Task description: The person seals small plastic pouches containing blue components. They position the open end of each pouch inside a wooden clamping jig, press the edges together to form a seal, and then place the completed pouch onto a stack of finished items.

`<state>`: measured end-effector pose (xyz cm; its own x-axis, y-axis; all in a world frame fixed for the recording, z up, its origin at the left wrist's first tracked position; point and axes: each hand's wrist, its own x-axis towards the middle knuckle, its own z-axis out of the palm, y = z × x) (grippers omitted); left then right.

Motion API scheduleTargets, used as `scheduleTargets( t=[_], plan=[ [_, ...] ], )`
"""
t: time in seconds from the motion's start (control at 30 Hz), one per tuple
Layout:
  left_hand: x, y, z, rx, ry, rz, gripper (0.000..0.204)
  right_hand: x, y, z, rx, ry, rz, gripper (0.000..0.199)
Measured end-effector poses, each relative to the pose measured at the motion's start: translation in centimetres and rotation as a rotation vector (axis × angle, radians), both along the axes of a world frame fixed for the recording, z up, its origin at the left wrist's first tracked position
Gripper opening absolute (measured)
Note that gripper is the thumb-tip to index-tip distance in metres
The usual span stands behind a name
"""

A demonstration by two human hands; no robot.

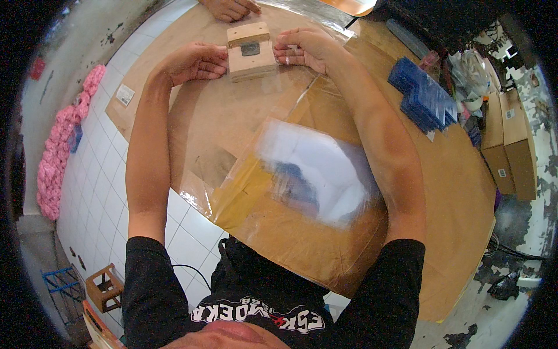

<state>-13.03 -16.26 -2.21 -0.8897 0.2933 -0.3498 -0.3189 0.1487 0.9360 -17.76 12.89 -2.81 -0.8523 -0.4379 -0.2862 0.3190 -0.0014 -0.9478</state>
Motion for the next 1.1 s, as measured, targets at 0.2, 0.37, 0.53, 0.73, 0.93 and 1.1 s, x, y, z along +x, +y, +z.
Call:
scheduleTargets(
  t=[0.2, 0.37, 0.53, 0.73, 0.93, 1.1],
  plan=[
    [0.0, 0.0, -0.1, 0.004, 0.005, -0.01, 0.029, -0.3, 0.0, -0.5, 0.001, 0.017, -0.011, 0.026],
    [-0.4, -0.5, -0.6, -0.029, 0.01, -0.01, 0.031, -0.1, -0.2, -0.5, -0.003, 0.024, -0.021, 0.026],
    [-0.2, -0.3, -0.4, 0.014, 0.005, 0.003, 0.027, -0.2, 0.0, -0.4, -0.011, 0.017, -0.036, 0.025],
    [-0.4, -0.4, -0.4, -0.034, 0.036, 0.029, 0.027, -0.9, 0.8, -0.3, 0.004, 0.087, -0.099, 0.026],
    [0.1, -0.7, 0.1, -0.18, 0.18, 0.333, 0.03, -1.4, 2.1, 1.7, 0.007, 0.249, -0.197, 0.028],
    [0.1, -0.7, 1.3, -0.336, 0.559, 0.615, 0.033, -3.5, 6.6, 4.3, -0.021, 0.509, -0.209, 0.029]
  ],
)
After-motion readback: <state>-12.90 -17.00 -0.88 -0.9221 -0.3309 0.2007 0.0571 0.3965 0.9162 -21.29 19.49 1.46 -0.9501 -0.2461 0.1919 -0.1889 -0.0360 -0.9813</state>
